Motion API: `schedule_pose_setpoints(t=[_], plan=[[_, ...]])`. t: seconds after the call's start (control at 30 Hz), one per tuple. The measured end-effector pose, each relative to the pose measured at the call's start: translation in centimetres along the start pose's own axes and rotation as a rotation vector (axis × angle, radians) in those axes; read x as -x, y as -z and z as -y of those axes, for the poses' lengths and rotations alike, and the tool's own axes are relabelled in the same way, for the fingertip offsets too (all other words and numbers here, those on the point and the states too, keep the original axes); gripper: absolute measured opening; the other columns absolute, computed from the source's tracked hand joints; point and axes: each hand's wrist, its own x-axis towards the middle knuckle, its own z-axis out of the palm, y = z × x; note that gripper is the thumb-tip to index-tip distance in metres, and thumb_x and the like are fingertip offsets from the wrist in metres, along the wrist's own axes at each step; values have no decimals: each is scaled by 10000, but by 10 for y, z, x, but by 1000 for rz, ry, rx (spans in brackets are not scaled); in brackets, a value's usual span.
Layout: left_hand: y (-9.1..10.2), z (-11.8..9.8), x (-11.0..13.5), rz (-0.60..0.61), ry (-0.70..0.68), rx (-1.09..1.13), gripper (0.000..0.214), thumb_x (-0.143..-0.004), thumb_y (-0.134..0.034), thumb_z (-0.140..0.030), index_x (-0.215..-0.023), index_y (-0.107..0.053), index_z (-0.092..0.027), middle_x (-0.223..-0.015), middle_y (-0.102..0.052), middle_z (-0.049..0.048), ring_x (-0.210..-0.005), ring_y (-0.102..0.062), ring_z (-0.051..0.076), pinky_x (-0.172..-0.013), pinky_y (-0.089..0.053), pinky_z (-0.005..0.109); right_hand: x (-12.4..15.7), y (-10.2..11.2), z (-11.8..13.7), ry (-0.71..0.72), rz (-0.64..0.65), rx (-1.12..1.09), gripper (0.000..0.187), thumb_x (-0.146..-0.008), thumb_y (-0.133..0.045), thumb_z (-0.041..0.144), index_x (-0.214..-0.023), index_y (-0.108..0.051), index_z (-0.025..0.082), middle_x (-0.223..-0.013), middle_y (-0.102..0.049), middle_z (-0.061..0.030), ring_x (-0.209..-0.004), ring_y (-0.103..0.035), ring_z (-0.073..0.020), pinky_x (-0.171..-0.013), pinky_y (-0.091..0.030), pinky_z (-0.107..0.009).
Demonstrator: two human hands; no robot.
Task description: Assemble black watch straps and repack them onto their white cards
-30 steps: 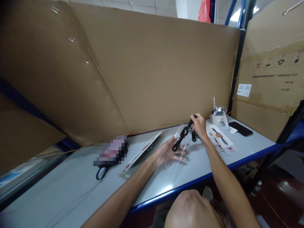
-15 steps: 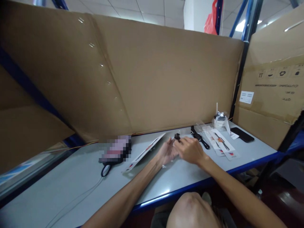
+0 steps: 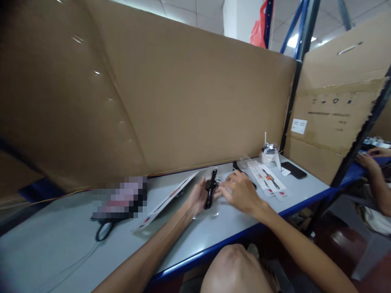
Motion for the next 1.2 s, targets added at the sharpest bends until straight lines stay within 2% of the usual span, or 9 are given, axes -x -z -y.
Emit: schedule_pose_setpoints(t=[0.13, 0.23, 0.33, 0.43, 0.57, 0.7, 0.83, 1.0, 1.2], plan=[[-11, -5, 7, -167, -13, -10, 343, -1065, -357, -438, -1067, -574, -171, -1023, -708, 159, -901, -763, 303, -796, -648, 579, 3, 45, -73, -468, -74, 218, 391, -1074, -453, 271, -878, -777, 171, -977, -783, -115, -958, -691, -239, -872, -468, -332], [-18, -6, 13, -200, -56, -36, 380, -1073, -326, -434, -1060, -581, -152, -1011, -703, 176, -906, -760, 299, -785, -661, 550, 25, 65, -110, -809, 185, 404, 373, -1066, -467, 355, -1057, -778, 150, -1109, -771, -181, -1043, -711, -296, -853, -463, -347], [-22, -5, 15, -228, -90, -54, 415, -1074, -328, -437, -1101, -599, -124, -997, -705, 185, -916, -758, 305, -807, -660, 558, 52, 62, -119, -931, 527, 423, 465, -1006, -582, 511, -1191, -746, 117, -1266, -713, -242, -1170, -679, -343, -905, -470, -372], [-22, -5, 15, -218, -102, -53, 444, -1073, -334, -445, -1143, -615, -108, -1018, -712, 195, -936, -760, 313, -810, -660, 556, 69, 48, -113, -946, 665, 389, 565, -970, -626, 567, -1282, -703, 103, -1385, -648, -262, -1270, -628, -348, -959, -470, -378], [-22, -7, 15, -210, -134, -47, 433, -1073, -339, -431, -1139, -625, -112, -1002, -716, 186, -907, -765, 307, -750, -671, 515, 66, 46, -108, -962, 655, 356, 573, -933, -686, 494, -1342, -665, 94, -1394, -648, -264, -1279, -630, -349, -951, -485, -370], [-23, -7, 13, -246, -157, -55, 427, -1076, -314, -455, -1067, -600, -138, -972, -708, 175, -868, -768, 296, -699, -676, 473, 66, 66, -107, -987, 586, 341, 529, -922, -678, 487, -1274, -712, 94, -1311, -694, -264, -1214, -671, -343, -918, -502, -354], [-23, -8, 9, -251, -167, 55, 372, -1073, -335, -466, -1047, -574, -181, -995, -697, 146, -984, -767, 300, -828, -662, 533, 92, 95, -90, -1016, 549, 392, 597, -948, -561, 595, -1229, -728, 96, -1233, -715, -277, -1115, -711, -389, -876, -533, -425], [-27, -8, 8, -225, -185, 135, 394, -1065, -344, -506, -1047, -571, -185, -1069, -690, 164, -1080, -749, 319, -928, -622, 593, 148, 119, -35, -938, 291, 396, 598, -933, -529, 622, -1304, -697, 184, -1097, -751, -193, -957, -739, -388, -791, -560, -445], [-47, 3, -1, -231, -182, 193, 500, -1075, -252, -517, -1125, -586, -148, -1029, -682, 181, -1041, -759, 328, -894, -638, 563, 192, 105, 31, -591, -26, 137, 493, -856, -650, 472, -1324, -693, 322, -1122, -714, -124, -838, -742, -308, -639, -585, -380]])
